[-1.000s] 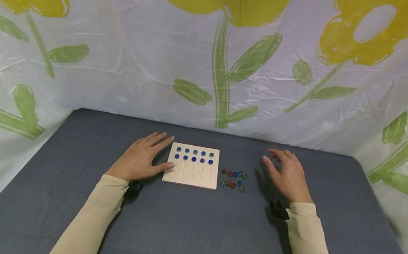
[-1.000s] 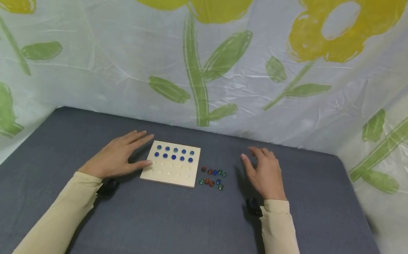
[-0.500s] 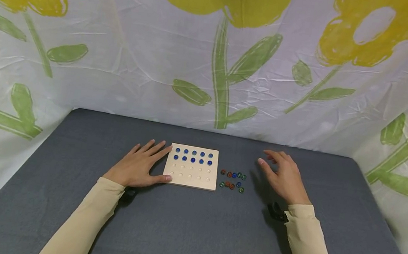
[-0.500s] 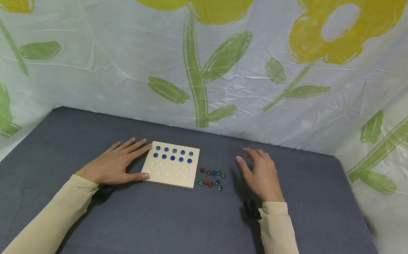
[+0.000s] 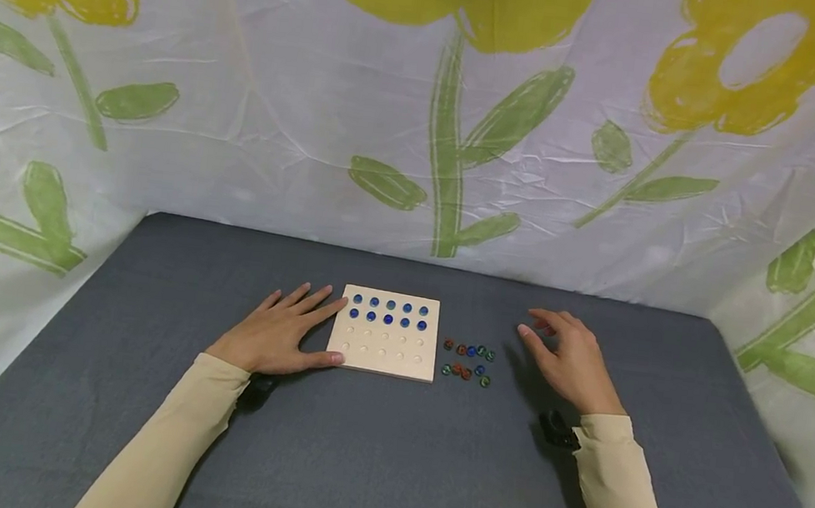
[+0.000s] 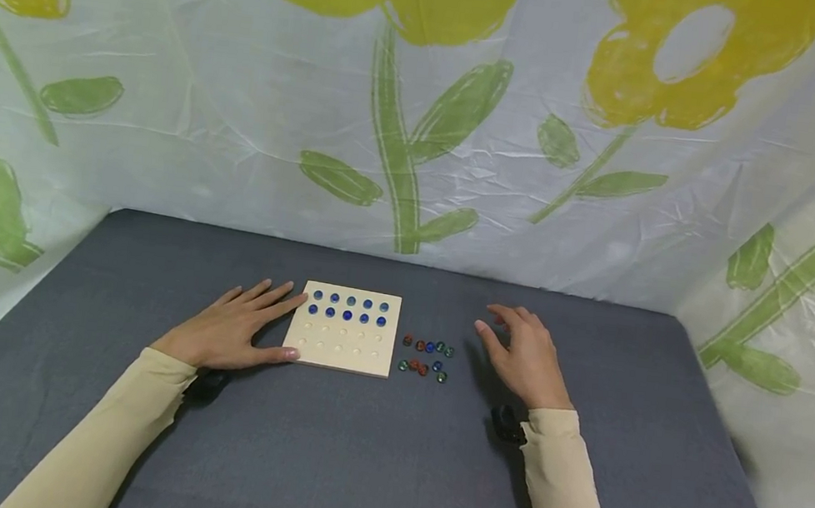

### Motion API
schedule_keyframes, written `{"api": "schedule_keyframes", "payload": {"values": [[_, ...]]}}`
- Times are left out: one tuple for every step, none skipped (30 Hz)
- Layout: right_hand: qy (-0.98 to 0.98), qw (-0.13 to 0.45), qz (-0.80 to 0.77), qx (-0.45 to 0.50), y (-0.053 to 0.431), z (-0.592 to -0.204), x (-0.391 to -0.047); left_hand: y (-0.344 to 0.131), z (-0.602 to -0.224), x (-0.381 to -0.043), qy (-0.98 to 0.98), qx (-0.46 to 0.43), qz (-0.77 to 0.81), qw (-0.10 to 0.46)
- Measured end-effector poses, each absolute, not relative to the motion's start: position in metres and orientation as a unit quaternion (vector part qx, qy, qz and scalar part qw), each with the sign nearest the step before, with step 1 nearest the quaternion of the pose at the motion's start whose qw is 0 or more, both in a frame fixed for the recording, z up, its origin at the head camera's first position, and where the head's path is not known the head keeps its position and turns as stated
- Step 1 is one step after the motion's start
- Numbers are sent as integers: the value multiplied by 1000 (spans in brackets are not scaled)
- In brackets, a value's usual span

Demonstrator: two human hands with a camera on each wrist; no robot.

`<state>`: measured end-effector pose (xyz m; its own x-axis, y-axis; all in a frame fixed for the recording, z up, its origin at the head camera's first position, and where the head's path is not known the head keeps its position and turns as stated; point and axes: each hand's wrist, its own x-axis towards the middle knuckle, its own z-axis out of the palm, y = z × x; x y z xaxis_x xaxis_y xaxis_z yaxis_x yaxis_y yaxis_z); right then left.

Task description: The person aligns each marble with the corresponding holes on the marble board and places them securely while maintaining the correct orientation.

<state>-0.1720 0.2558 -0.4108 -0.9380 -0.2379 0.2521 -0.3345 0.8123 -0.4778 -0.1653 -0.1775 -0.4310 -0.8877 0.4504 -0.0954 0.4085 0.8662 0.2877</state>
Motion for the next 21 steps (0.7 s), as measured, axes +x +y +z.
{"api": "schedule_keyframes", "payload": {"values": [[-947, 90, 267, 152, 256, -411, -172, -177, -431, -166, 962, 223, 132, 81], [-947, 90, 268, 153, 257, -411, -172, -177, -431, -166, 962, 223, 132, 82], [-947, 90, 269, 154, 257, -412, -173, -177, -431, -166, 962, 222, 133, 84], [-946, 90, 270, 155, 258, -412, -173, -177, -431, -166, 962, 222, 134, 85], [-945, 90, 271, 157, 257, -412, -173, -177, -431, -166, 962, 222, 135, 87], [-945, 88, 273, 158, 257, -412, -173, -177, -431, -166, 962, 221, 135, 88], [-944, 85, 276, 160, 257, -412, -173, -178, -431, -166, 962, 221, 136, 90], [-943, 81, 279, 162, 256, -412, -173, -178, -431, -165, 962, 220, 137, 92], [-942, 77, 281, 164, 255, -411, -173, -178, -431, -165, 961, 219, 137, 93], [-942, 72, 284, 166, 255, -412, -173, -179, -431, -165, 961, 219, 138, 93], [-940, 68, 287, 169, 254, -412, -173, -179, -431, -165, 961, 219, 138, 93], [-939, 64, 290, 172, 254, -412, -173, -179, -431, -164, 961, 219, 139, 94], [-937, 60, 295, 176, 254, -413, -173, -179, -430, -164, 961, 219, 140, 94], [-935, 57, 300, 181, 254, -414, -173, -179, -430, -164, 961, 219, 140, 95], [-932, 53, 306, 186, 254, -414, -173, -179, -430, -164, 961, 219, 140, 96], [-930, 50, 312, 190, 254, -415, -174, -178, -430, -164, 961, 218, 141, 97], [-926, 46, 321, 194, 254, -416, -174, -178, -430, -165, 961, 218, 141, 97], [-922, 38, 331, 196, 255, -417, -174, -178, -429, -165, 961, 217, 141, 98], [-919, 29, 338, 199, 255, -417, -174, -178, -429, -165, 961, 216, 141, 99], [-917, 19, 346, 199, 256, -418, -174, -177, -429, -165, 961, 216, 142, 100], [-915, 9, 352, 199, 256, -419, -175, -177, -429, -166, 961, 216, 142, 101]]}}
